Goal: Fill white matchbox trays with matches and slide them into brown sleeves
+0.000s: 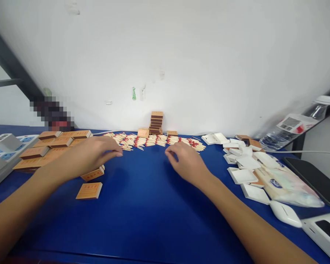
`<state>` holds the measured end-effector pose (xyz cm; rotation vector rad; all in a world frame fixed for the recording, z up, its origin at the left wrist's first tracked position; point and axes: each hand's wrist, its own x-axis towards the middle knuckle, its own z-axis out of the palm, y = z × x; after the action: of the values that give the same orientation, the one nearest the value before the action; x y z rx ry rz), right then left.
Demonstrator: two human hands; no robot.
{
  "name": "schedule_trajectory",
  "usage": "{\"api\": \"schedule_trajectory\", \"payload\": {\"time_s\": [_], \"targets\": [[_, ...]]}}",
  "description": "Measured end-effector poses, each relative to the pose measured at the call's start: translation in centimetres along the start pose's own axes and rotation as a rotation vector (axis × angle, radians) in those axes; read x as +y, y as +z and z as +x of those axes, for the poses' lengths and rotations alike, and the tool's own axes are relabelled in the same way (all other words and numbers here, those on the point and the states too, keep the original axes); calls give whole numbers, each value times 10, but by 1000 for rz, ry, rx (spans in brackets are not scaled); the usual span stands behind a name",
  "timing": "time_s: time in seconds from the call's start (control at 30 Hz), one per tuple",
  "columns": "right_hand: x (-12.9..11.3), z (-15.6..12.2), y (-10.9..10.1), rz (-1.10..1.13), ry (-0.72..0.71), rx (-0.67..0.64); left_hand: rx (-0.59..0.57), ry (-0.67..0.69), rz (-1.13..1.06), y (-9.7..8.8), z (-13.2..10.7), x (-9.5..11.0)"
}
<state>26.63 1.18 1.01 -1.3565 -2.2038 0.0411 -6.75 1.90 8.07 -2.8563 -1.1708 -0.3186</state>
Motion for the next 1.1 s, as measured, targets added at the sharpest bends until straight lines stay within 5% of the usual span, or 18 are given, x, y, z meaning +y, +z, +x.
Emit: {"api": "schedule_trajectory", "payload": {"time_s": [0.17,0.57,0.93,1.1], "targets": [[42,10,-27,-345,297,-7,-173,-67,199,15,42,4],[108,0,-102,-561,609,-133,-82,28,260,28,22,-9],[136,6,-44,-604,456,-172,-63,139,243,40,20,17],[129,6,-51,-567,404,-57,-63,151,228,42,19,18]]}}
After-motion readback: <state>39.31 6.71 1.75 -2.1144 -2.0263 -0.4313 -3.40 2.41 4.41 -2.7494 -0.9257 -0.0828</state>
